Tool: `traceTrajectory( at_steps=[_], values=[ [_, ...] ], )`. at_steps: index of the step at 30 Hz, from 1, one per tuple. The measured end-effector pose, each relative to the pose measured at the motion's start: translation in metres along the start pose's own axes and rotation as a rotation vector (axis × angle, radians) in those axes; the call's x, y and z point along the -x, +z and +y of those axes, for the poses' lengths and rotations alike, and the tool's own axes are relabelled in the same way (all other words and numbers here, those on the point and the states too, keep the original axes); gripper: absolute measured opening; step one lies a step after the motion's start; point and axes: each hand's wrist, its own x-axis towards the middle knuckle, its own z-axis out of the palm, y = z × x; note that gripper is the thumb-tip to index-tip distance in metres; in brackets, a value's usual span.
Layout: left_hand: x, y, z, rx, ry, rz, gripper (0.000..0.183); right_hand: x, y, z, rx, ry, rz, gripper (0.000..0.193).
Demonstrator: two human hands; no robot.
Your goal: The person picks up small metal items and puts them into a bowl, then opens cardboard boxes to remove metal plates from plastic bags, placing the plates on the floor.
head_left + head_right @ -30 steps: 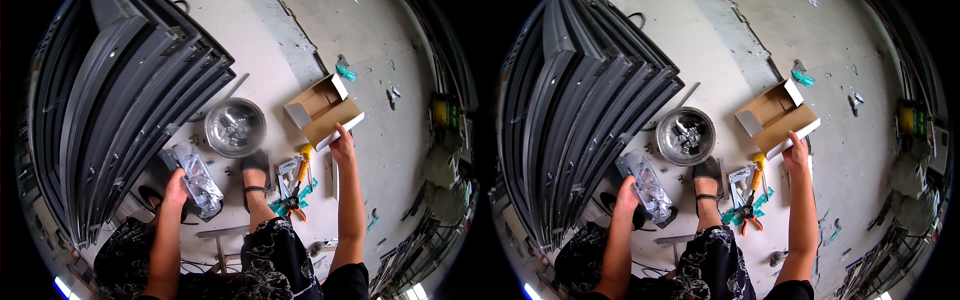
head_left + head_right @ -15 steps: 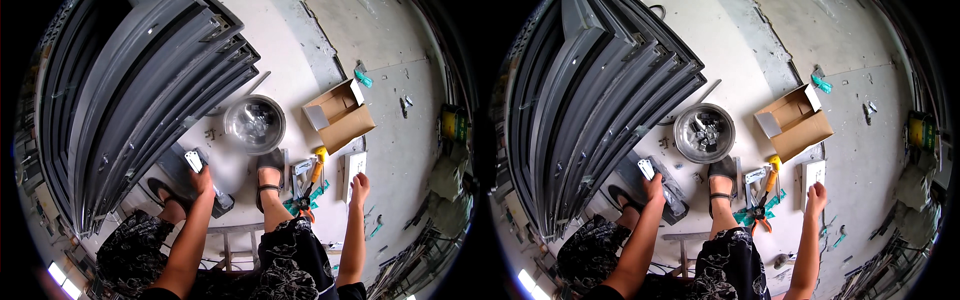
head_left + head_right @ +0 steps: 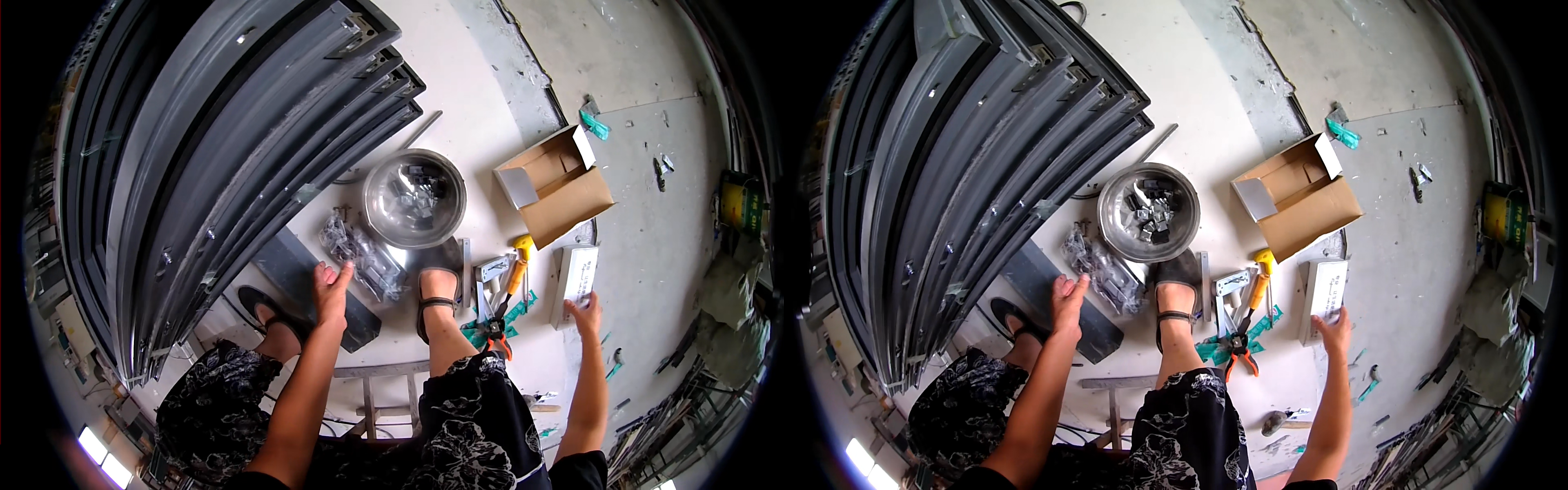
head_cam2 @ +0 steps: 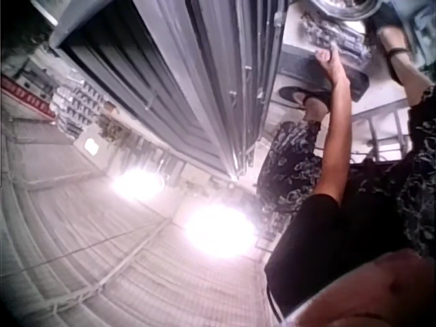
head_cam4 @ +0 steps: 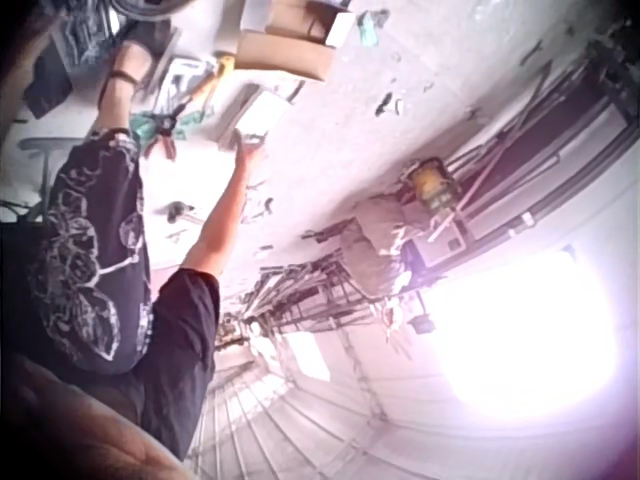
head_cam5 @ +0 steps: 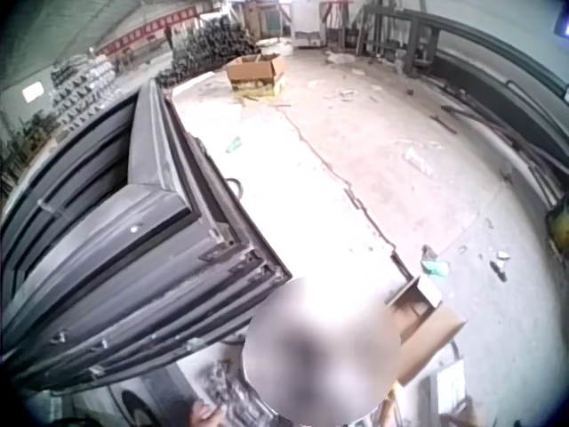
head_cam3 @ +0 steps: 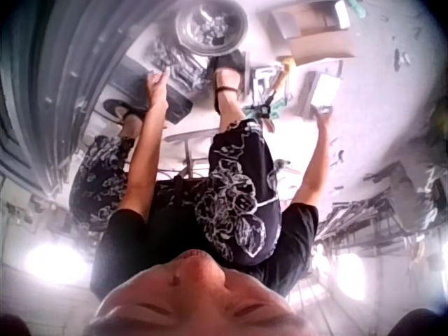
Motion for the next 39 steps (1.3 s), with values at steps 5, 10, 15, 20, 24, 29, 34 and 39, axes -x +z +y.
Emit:
traceTrajectory(
  at_steps=[5,10,15,20,24,29,34,39],
  values=[
    [0.004,-0.008,0.012,0.118,0.008,-0.039,0.033,0.029,0.023,-0.006,-0.082,-0.120,0.207,0.099],
    [0.020,-0.009,0.034,0.133,0.078,-0.073,0.027,0.045,0.027,-0.060,0.217,-0.106,0.180,0.117],
    [0.044,0.010,0.053,0.141,0.090,-0.200,0.032,0.023,0.008,-0.033,-0.188,-0.026,0.051,0.093],
    [0.053,0.015,0.046,0.130,0.049,-0.251,0.032,0.036,-0.002,-0.052,0.009,-0.168,0.062,0.092],
    [0.061,0.022,0.042,0.131,0.030,-0.278,0.030,0.039,-0.006,-0.066,0.152,-0.220,0.090,0.096],
    [0.077,0.036,0.044,0.091,0.023,-0.357,0.027,0.038,-0.003,-0.073,0.199,-0.167,0.083,0.097],
    [0.096,0.055,0.067,0.069,0.054,-0.552,0.021,0.049,0.003,-0.064,-0.031,-0.088,0.169,0.077],
    [0.117,0.090,0.087,0.051,0.039,-0.989,0.029,0.151,-0.037,-0.130,-0.423,-0.269,0.188,0.084]
  ],
)
